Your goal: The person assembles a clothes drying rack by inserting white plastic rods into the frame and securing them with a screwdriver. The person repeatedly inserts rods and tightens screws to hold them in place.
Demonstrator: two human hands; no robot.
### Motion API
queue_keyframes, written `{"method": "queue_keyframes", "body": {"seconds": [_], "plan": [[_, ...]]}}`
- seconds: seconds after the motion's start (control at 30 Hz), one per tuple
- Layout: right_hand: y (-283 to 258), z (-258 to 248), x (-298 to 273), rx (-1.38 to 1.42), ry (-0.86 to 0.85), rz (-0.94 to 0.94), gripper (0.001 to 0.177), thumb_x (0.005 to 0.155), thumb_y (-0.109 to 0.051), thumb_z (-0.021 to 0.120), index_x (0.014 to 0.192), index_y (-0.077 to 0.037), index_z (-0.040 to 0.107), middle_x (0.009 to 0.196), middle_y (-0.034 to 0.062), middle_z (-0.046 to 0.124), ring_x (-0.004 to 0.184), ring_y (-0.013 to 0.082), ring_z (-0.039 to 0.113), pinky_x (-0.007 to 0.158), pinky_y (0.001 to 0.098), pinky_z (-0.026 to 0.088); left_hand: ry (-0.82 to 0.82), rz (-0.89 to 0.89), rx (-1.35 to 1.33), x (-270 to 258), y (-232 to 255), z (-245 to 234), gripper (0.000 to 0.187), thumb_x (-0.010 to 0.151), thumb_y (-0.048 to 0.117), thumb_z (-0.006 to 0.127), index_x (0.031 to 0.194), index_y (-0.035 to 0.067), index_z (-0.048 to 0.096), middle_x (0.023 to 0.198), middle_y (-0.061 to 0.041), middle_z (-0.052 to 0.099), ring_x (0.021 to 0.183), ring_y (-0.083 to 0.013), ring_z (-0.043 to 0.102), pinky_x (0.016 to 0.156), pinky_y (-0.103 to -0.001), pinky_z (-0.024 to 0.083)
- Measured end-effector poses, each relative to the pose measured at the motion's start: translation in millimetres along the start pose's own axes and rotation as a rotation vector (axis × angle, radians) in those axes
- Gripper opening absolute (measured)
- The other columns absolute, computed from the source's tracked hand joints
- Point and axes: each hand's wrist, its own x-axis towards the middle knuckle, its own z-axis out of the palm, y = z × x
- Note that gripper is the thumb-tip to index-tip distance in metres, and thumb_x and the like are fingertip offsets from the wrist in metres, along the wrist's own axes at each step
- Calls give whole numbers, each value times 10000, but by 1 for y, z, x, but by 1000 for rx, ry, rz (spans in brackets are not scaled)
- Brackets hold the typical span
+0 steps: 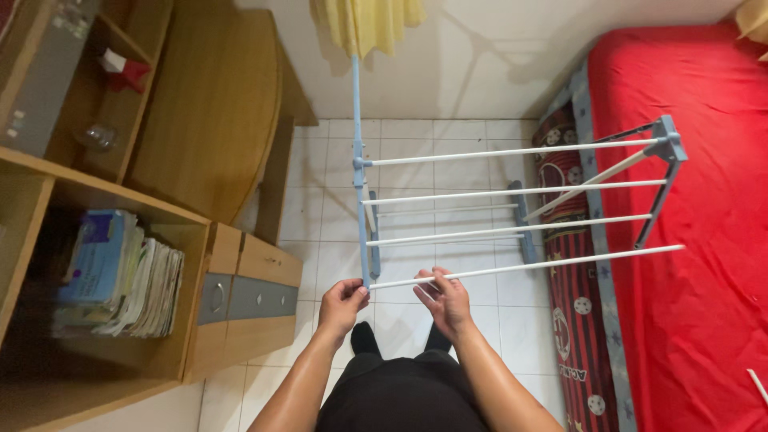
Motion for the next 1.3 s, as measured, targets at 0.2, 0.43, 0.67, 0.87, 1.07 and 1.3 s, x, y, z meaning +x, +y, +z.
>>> {"method": "queue_keyframes", "body": {"seconds": [0.2,0.43,0.67,0.87,1.07,1.3], "plan": [[-46,-60,52,210,128,-207,328,1045,-254,506,1290,-44,444,1276,210,579,1174,412,608,1012,569,542,-4,3,-63,4,-5,2,328,931,76,689,1232,-53,664,1060,-139,724,971,-215,727,893,-338,633],[-126,-111,77,143,200,-304,361,1100,-324,366,1253,-9,454,1271,250,583,1172,410,643,1018,555,533,-20,-61,-56,5,-3,5,361,939,128,688,1242,-66,686,1076,-172,758,959,-230,757,884,-348,645],[-111,-119,83,28,209,-390,284,1120,-330,424,1170,-57,480,1152,172,607,1059,312,656,997,497,580,-15,-62,-56,7,-1,8,337,946,149,678,1194,-78,690,990,-174,778,886,-240,780,842,-354,657],[-94,-123,78,78,330,-357,295,1118,-364,431,1145,-81,510,1096,122,627,967,259,663,932,448,588,5,-18,-10,15,-7,1,352,947,164,688,1171,-107,702,985,-176,783,873,-227,782,830,-342,658],[-115,-114,70,37,225,-345,290,1114,-319,440,1156,-41,508,1129,165,615,1037,313,664,982,491,591,-110,54,129,16,-10,-9,289,930,182,723,1064,-71,767,900,-146,798,831,-206,781,794,-337,648],[-130,-125,64,146,212,-305,283,1061,-225,499,1178,29,546,1175,218,629,1126,406,641,1004,550,537,-37,323,1088,-6,53,3,372,857,380,734,1082,90,788,990,-122,767,928,-277,737,827,-404,572]]}}
